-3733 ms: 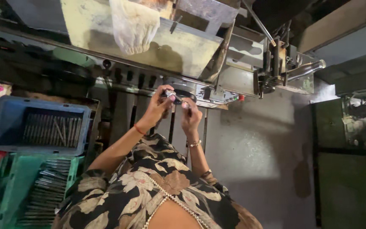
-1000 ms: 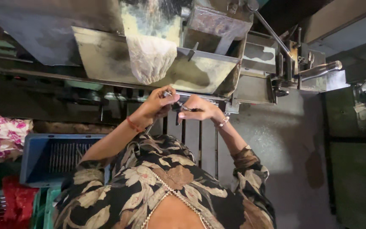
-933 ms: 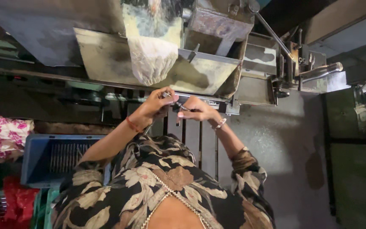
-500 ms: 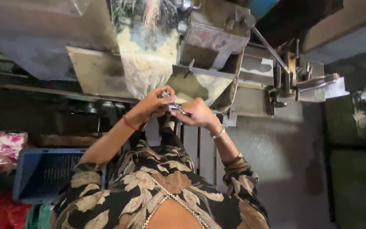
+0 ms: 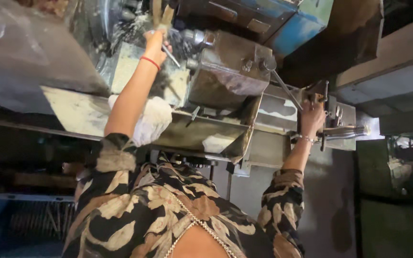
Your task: The person repeatedly picks up small metal rods from a blue tray, holds each rod against a rotating grinding wheel, and then places the rod into a green tray. The cycle of picking, grinding, and placing continues throughout the clip.
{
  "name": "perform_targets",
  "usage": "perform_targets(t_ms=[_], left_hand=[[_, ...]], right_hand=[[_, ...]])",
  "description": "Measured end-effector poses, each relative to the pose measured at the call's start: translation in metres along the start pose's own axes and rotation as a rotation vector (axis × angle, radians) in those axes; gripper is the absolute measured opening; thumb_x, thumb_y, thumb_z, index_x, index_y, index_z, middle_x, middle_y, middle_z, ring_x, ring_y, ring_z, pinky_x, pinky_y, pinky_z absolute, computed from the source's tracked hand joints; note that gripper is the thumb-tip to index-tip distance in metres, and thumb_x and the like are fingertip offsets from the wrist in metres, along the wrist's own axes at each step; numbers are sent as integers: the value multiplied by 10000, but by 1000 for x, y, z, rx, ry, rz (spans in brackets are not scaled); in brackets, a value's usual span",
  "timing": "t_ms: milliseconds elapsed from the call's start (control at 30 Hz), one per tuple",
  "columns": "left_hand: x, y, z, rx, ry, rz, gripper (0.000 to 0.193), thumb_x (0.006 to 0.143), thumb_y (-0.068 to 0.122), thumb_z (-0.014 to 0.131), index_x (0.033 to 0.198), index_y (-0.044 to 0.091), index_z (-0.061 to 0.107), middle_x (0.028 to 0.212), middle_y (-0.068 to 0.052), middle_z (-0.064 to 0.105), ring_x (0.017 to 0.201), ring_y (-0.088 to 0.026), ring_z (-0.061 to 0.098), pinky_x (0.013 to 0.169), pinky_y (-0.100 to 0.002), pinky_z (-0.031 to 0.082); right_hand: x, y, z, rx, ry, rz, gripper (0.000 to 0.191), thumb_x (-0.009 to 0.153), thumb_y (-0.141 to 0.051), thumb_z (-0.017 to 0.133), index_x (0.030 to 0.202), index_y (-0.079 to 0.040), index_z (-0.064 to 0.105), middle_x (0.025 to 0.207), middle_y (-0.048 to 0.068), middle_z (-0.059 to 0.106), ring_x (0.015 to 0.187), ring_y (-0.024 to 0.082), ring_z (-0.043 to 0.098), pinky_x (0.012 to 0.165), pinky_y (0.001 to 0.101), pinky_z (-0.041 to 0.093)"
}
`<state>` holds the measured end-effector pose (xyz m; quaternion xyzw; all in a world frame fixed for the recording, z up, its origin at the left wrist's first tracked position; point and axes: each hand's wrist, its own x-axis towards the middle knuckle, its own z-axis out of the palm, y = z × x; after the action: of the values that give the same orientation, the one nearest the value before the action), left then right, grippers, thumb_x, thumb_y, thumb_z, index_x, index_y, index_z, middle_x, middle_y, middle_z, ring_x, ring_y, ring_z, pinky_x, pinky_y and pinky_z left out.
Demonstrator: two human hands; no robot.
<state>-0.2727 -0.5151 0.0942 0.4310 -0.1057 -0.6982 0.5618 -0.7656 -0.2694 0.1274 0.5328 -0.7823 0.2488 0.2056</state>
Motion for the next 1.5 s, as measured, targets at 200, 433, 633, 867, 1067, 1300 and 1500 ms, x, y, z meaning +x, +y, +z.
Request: perform_targets(t_ms=[200, 433, 633, 867, 1067, 1300, 1500], left_hand=[[39, -4, 11, 90, 191, 62, 172, 902, 166, 587, 1072, 147, 572, 817, -69, 581, 572, -187, 548, 480, -396, 460], [59, -12, -4, 5, -40, 106, 189, 968, 147, 573, 1134, 193, 495, 836, -61, 566, 616, -228, 535, 495, -413, 415], [71, -14, -14, -84, -77, 60, 267, 1025, 179, 568, 1257, 278, 481, 868, -37, 593, 688, -206, 600, 602, -425, 502], [80, -16, -9, 75, -7, 14, 249, 1005, 173, 616, 1178, 254, 457, 934, -26, 606, 693, -190, 535, 655, -473, 538], [84, -22, 12, -85, -195, 235, 356, 998, 35, 671, 1233, 188, 451, 1138, -78, 567, 920, -267, 643, 815, -608, 499], [74, -19, 21, -116, -192, 151, 465, 953, 59, 629, 1296, 248, 377, 1242, -70, 523, 1118, -315, 608, 970, -825, 423], [82, -23, 12, -138, -95, 112, 544, 937, 73, 649, 1345, 277, 353, 1283, -76, 519, 1128, -317, 611, 992, -829, 360]], right_hand=[[-13, 32, 27, -34, -191, 229, 583, 1128, -460, 476, 898, 6, 742, 826, 300, 682, 785, 520, 654, 741, 612, 500], [-16, 39, 47, -183, -108, 344, 605, 1074, -503, 459, 860, -32, 773, 815, 296, 699, 772, 547, 647, 724, 639, 497], [-36, 45, 58, -118, -59, 388, 533, 1022, -464, 478, 781, -153, 837, 716, 222, 717, 740, 521, 657, 683, 644, 509], [-20, 52, 63, -221, -61, 339, 570, 1098, -463, 478, 814, -68, 774, 755, 240, 689, 719, 498, 661, 649, 606, 505], [-8, 56, 65, -173, -26, 287, 606, 1100, -442, 474, 790, 4, 741, 719, 242, 672, 695, 485, 661, 660, 599, 508], [-7, 51, 67, -200, 39, 277, 561, 1081, -413, 487, 831, 6, 764, 707, 267, 665, 679, 482, 667, 656, 589, 525], [-8, 52, 65, -122, 61, 250, 504, 1066, -385, 506, 869, 0, 766, 724, 264, 661, 686, 478, 659, 650, 584, 508]])
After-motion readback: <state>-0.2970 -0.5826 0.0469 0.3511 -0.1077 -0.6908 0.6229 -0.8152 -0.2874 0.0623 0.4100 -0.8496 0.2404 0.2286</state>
